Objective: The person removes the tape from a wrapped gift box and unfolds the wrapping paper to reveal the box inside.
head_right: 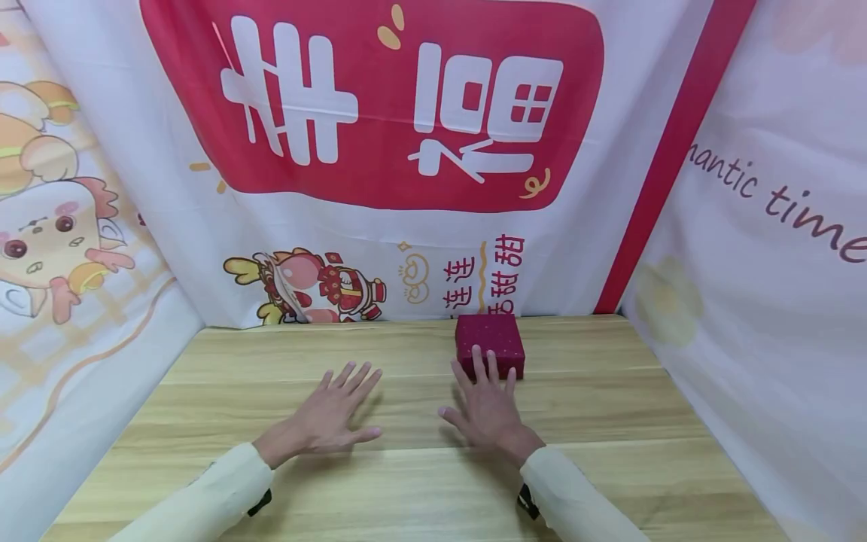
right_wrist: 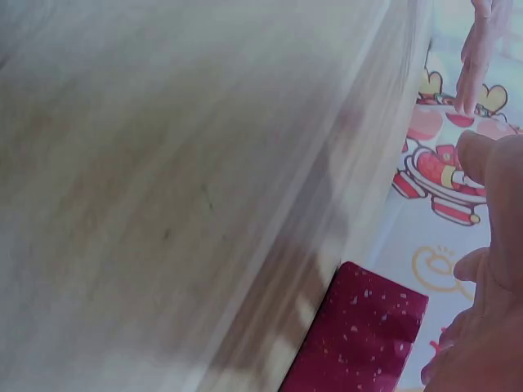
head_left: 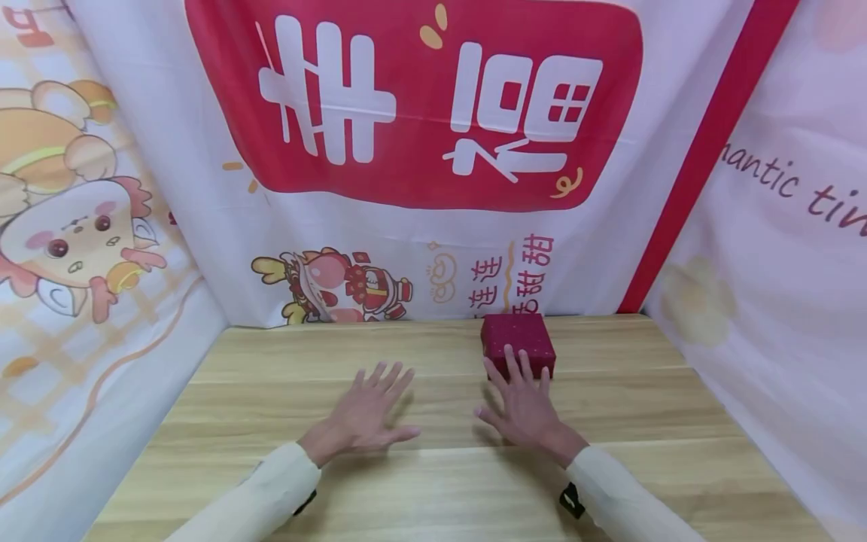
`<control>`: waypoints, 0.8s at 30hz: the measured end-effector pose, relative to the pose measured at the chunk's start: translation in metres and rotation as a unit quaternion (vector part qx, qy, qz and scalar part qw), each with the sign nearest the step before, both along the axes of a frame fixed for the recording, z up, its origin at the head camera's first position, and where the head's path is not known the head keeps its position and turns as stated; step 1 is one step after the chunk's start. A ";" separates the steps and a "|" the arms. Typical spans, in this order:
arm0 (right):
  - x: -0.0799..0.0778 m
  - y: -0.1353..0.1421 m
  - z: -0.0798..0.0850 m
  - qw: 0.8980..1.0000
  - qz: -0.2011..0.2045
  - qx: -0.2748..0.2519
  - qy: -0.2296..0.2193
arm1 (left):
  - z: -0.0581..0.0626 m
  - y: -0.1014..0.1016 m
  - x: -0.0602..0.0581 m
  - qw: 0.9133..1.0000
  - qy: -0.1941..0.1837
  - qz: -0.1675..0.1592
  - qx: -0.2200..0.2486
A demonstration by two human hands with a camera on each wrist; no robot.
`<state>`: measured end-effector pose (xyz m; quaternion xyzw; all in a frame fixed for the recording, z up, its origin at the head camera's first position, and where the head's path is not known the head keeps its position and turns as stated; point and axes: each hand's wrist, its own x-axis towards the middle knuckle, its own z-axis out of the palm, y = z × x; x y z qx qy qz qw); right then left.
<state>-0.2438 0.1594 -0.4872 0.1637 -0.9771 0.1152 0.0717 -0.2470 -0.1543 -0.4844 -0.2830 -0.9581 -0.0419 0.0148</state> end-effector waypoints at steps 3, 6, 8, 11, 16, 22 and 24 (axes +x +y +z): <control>-0.003 0.004 0.005 1.000 -0.004 -0.002 0.009 | 0.002 0.007 -0.003 1.000 0.005 -0.003 -0.001; -0.006 0.010 0.012 1.000 -0.013 -0.006 0.013 | 0.005 0.014 -0.006 1.000 0.000 -0.005 -0.001; -0.008 0.014 0.016 1.000 -0.023 -0.016 0.009 | 0.006 0.018 -0.007 1.000 -0.010 -0.002 0.000; -0.013 0.020 0.021 0.999 -0.041 -0.033 -0.001 | 0.007 0.023 -0.009 1.000 -0.026 0.008 0.002; -0.024 0.033 0.019 0.996 -0.062 -0.066 -0.026 | 0.005 0.029 -0.013 0.999 -0.042 0.007 0.017; -0.033 0.042 0.019 0.989 -0.084 -0.110 -0.052 | 0.001 0.047 -0.022 0.996 -0.078 -0.002 0.050; -0.036 0.044 0.020 0.985 -0.089 -0.131 -0.065 | 0.000 0.052 -0.025 0.994 -0.088 -0.005 0.067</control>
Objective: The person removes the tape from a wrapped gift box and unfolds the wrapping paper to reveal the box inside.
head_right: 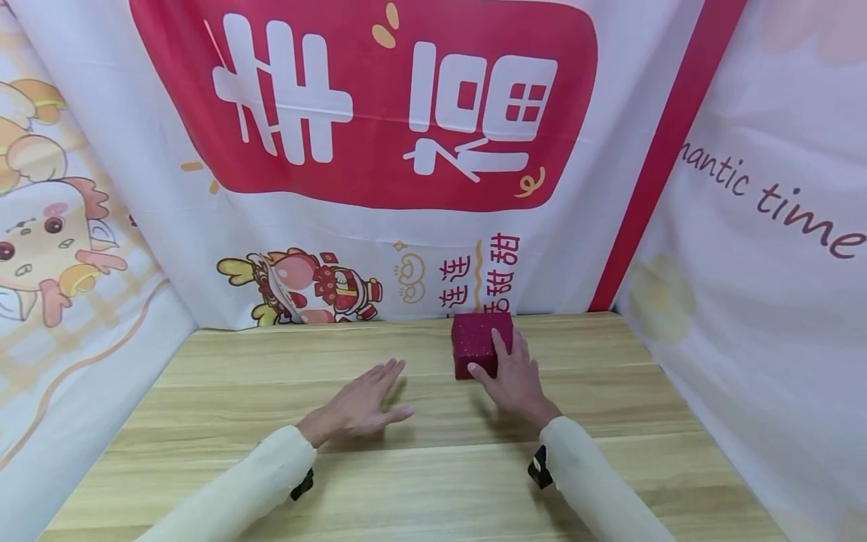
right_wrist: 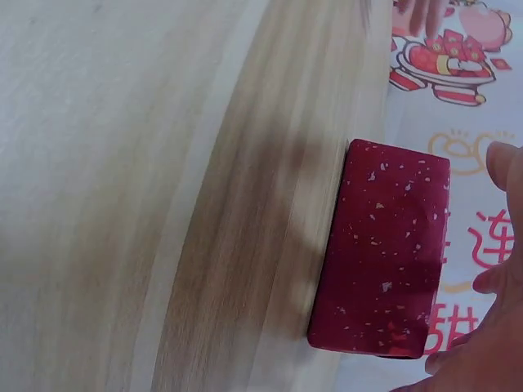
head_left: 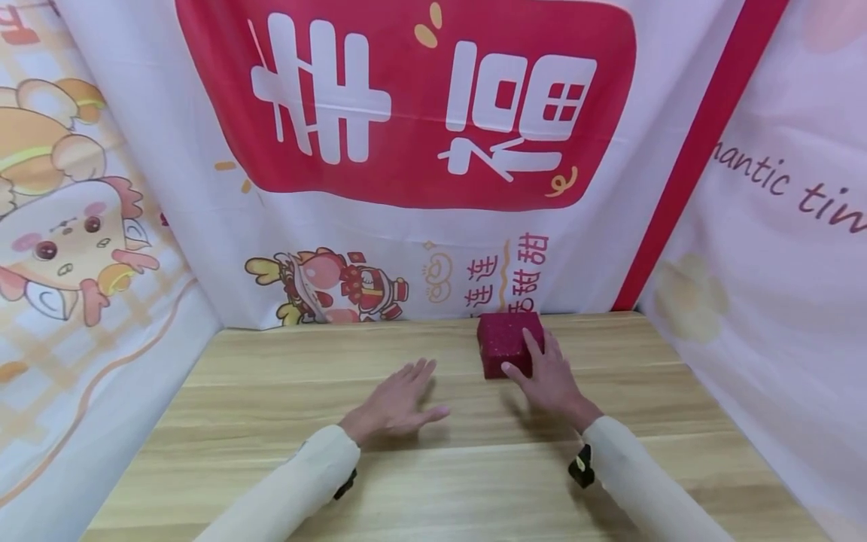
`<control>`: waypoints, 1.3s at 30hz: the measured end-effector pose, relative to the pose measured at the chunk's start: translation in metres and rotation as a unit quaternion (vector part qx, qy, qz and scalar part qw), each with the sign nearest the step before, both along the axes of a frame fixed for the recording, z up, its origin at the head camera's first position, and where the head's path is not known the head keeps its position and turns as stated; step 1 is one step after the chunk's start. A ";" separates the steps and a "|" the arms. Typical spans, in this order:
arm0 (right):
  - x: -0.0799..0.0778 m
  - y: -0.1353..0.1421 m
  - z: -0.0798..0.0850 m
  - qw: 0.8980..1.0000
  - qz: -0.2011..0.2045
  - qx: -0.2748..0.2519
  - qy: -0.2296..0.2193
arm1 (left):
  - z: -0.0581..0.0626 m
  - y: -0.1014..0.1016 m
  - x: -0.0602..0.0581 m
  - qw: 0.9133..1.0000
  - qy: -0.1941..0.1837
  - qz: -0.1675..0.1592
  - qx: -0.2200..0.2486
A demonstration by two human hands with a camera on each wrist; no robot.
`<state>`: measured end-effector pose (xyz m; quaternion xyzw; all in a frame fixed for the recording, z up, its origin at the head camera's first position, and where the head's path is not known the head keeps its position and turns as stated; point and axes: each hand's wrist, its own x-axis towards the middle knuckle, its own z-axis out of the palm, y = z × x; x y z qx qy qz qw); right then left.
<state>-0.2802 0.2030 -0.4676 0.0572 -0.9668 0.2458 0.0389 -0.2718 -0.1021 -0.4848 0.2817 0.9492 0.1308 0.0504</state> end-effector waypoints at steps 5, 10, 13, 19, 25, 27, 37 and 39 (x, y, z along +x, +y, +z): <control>-0.010 0.003 0.001 0.998 -0.014 -0.064 -0.023 | -0.004 0.013 -0.006 0.999 -0.023 0.002 0.024; -0.014 0.005 0.003 0.995 -0.028 -0.096 -0.021 | -0.006 0.031 -0.014 0.998 -0.040 0.009 0.045; -0.014 0.006 0.003 0.994 -0.033 -0.105 -0.019 | -0.006 0.042 -0.018 0.997 -0.049 0.010 0.059; -0.018 0.005 -0.002 0.991 -0.038 -0.128 -0.004 | -0.002 0.062 -0.023 0.994 -0.072 0.021 0.085; -0.026 0.007 -0.009 0.982 -0.039 -0.187 -0.004 | -0.005 0.079 -0.028 0.987 -0.073 0.024 0.144; -0.028 0.008 -0.009 0.980 -0.050 -0.194 -0.017 | -0.008 0.085 -0.031 0.983 -0.073 0.025 0.167; -0.030 0.011 -0.007 0.973 -0.085 -0.201 -0.075 | -0.012 0.114 -0.040 0.957 -0.096 0.053 0.269; -0.030 0.012 -0.007 0.972 -0.089 -0.200 -0.083 | -0.012 0.117 -0.041 0.958 -0.091 0.053 0.266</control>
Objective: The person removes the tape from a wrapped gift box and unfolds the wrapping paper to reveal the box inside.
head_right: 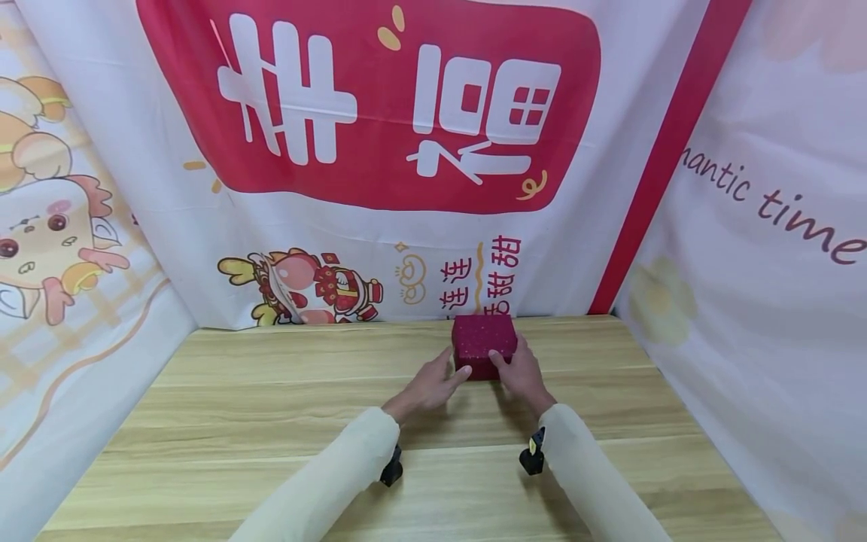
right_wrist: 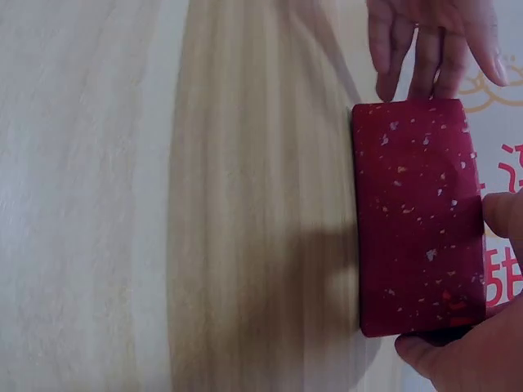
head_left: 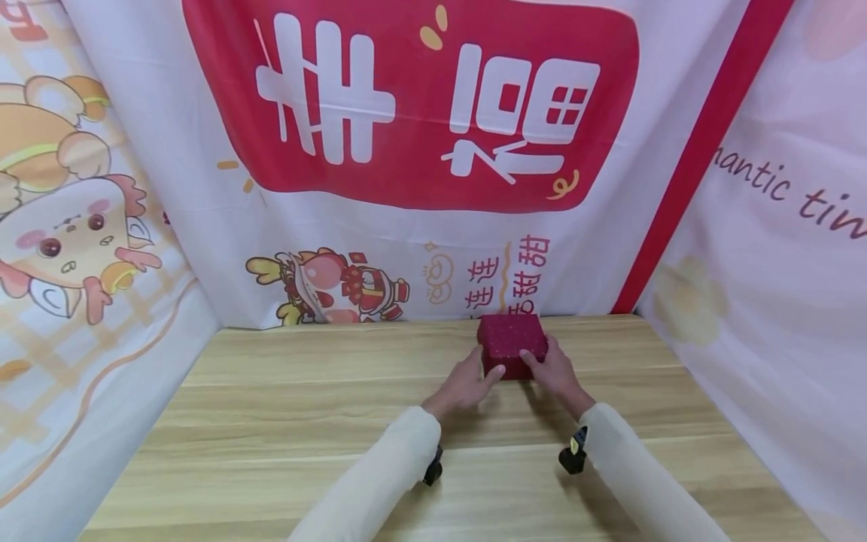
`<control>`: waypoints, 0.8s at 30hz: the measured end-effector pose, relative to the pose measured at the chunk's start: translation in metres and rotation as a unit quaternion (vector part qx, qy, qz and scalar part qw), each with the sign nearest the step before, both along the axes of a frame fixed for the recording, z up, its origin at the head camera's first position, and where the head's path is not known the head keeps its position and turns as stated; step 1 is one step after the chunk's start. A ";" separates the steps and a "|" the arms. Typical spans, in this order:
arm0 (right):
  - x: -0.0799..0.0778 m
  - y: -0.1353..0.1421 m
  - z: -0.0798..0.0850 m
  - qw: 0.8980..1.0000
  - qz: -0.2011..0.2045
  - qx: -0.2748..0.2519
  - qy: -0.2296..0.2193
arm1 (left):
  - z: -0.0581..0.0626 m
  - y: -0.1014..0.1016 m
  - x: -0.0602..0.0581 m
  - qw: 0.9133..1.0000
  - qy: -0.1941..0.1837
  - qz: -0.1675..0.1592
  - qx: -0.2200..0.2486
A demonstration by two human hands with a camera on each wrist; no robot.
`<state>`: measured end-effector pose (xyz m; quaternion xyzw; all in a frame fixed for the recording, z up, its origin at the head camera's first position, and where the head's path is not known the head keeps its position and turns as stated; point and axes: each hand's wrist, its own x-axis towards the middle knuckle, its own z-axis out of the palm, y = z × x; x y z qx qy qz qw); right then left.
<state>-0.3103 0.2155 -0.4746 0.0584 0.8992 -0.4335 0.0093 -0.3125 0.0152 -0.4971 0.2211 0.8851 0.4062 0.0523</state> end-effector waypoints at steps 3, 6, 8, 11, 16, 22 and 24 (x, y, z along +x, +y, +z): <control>-0.001 0.001 -0.001 1.000 -0.001 0.003 -0.010 | 0.000 0.003 0.000 1.000 -0.004 0.006 -0.004; -0.002 0.003 -0.003 1.000 -0.001 0.000 -0.018 | 0.002 0.005 0.001 0.999 -0.027 0.020 -0.002; -0.002 0.005 -0.005 1.000 -0.003 -0.004 -0.016 | 0.004 0.006 0.002 0.999 -0.043 0.030 0.001; -0.003 0.008 -0.006 1.000 -0.008 -0.002 -0.008 | 0.007 0.008 0.003 0.997 -0.061 0.045 0.025; -0.004 0.011 -0.005 1.000 -0.016 0.006 -0.006 | 0.011 0.010 0.004 0.995 -0.065 0.060 0.050; -0.002 0.009 -0.005 1.000 -0.024 0.014 0.006 | 0.014 0.011 0.003 0.996 -0.033 0.075 0.041; -0.001 0.007 -0.004 1.000 -0.025 0.009 -0.004 | 0.013 0.010 0.003 0.995 -0.037 0.080 0.047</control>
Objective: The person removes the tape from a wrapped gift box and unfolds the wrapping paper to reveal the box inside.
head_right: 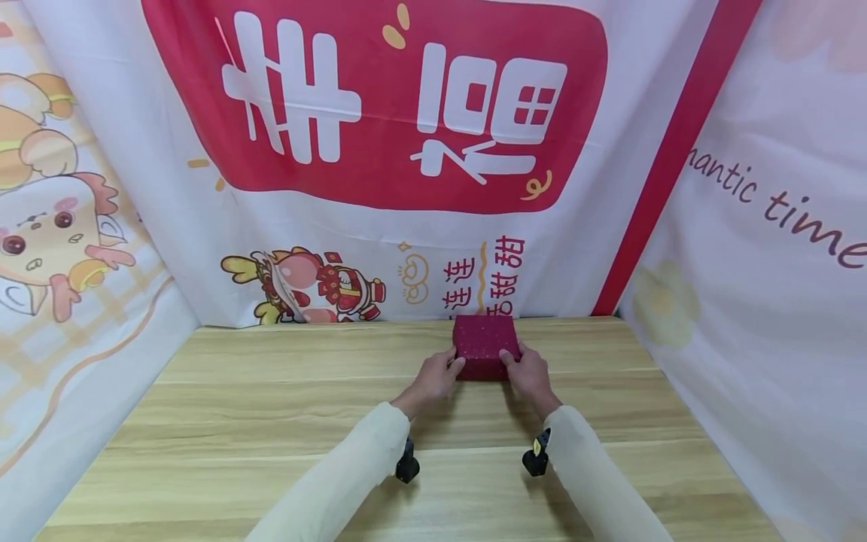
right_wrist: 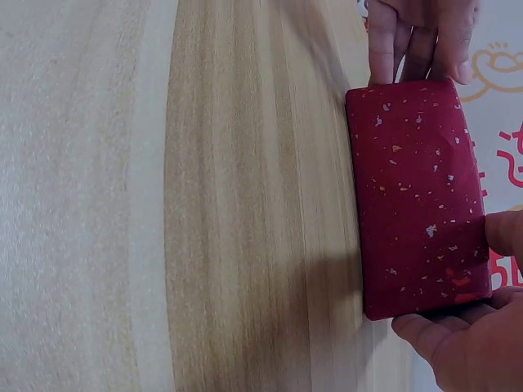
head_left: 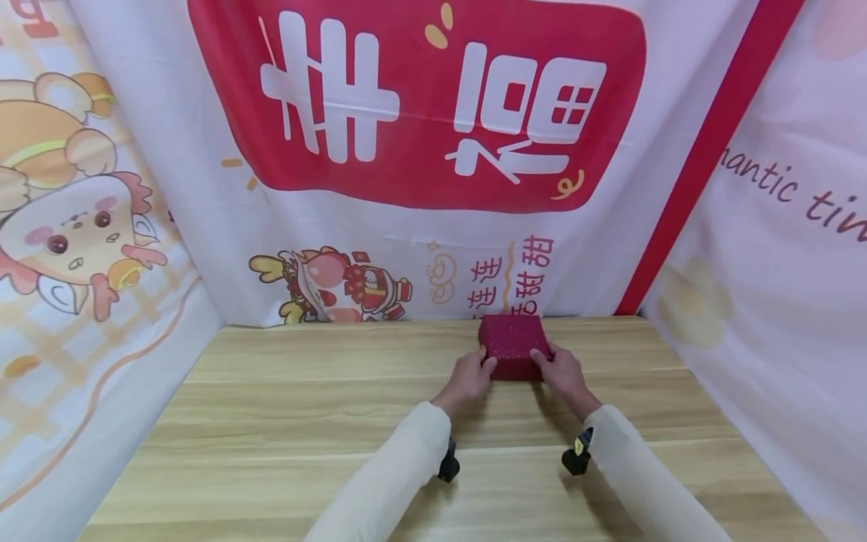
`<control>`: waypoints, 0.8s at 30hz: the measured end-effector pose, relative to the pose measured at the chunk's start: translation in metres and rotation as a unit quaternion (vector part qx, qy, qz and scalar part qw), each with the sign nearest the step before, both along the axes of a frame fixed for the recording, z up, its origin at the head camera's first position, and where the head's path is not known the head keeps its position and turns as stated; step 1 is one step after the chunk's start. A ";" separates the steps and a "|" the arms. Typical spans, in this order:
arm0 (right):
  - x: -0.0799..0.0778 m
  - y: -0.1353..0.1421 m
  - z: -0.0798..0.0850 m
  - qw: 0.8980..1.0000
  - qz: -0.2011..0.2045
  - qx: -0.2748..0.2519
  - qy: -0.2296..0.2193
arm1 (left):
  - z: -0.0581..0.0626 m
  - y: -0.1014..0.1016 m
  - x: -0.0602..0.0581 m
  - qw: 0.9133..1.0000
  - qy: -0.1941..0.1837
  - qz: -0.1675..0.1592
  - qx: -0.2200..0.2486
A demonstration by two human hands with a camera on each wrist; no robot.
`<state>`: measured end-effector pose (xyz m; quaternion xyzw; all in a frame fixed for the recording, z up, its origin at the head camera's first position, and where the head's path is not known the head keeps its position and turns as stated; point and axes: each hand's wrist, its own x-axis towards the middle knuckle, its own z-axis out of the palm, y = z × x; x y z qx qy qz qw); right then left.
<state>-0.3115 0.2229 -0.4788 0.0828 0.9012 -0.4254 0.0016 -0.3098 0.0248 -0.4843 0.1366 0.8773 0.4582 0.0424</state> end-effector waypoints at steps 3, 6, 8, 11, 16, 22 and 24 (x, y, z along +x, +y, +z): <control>0.001 -0.002 0.001 1.000 0.000 -0.008 -0.019 | -0.001 -0.001 0.000 1.000 -0.013 0.006 0.001; 0.002 -0.004 0.002 0.999 0.000 -0.021 -0.035 | -0.001 -0.001 0.000 1.000 -0.013 0.011 -0.006; 0.003 -0.006 0.003 0.999 0.002 -0.028 -0.039 | 0.000 -0.002 0.001 1.000 -0.008 0.015 -0.017; 0.006 -0.009 0.004 0.999 0.000 -0.025 -0.033 | 0.001 -0.005 0.003 0.999 0.000 0.016 -0.028; 0.009 -0.013 0.003 1.000 -0.001 -0.018 -0.024 | 0.004 -0.012 0.005 0.999 -0.026 0.016 -0.019; 0.013 -0.019 0.004 0.999 0.005 -0.038 -0.033 | 0.006 -0.018 0.005 0.998 -0.062 0.027 -0.012; 0.014 -0.020 0.004 0.999 0.009 -0.042 -0.031 | 0.008 -0.020 0.006 0.996 -0.084 0.029 -0.001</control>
